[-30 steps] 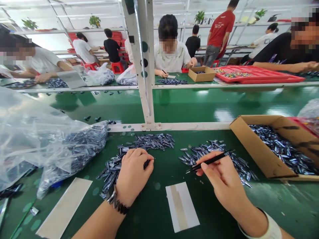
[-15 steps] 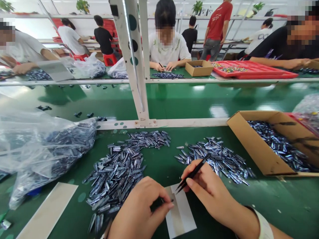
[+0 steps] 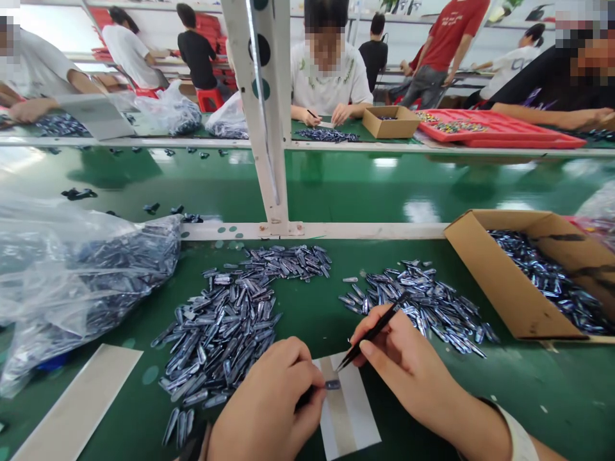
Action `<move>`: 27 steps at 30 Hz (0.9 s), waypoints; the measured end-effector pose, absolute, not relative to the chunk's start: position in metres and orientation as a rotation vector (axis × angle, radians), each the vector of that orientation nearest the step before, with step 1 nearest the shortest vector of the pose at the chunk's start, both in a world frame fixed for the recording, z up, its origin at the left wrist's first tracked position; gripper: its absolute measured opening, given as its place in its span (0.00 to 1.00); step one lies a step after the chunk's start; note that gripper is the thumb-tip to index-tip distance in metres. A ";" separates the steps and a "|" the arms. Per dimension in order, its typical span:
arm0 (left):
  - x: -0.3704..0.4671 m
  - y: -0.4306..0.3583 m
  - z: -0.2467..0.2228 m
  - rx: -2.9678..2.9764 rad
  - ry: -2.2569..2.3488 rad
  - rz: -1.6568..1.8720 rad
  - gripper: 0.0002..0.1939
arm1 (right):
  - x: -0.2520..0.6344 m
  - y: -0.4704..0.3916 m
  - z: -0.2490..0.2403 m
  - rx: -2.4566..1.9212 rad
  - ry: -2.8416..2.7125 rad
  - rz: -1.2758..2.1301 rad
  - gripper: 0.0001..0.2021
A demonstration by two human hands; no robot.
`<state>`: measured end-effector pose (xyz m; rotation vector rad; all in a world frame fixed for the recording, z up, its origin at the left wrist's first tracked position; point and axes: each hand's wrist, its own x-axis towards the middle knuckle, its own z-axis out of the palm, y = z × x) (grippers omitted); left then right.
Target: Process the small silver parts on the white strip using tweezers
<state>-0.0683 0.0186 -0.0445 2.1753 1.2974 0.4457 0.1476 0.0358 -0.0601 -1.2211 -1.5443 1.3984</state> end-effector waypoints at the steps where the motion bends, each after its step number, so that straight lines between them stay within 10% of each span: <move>1: -0.068 0.019 -0.044 2.183 1.291 0.448 0.08 | 0.147 0.036 -0.059 -1.228 -1.545 1.408 0.02; 27: -0.064 0.018 -0.044 2.133 1.294 0.487 0.10 | 0.141 0.029 -0.052 -1.266 -1.433 1.506 0.10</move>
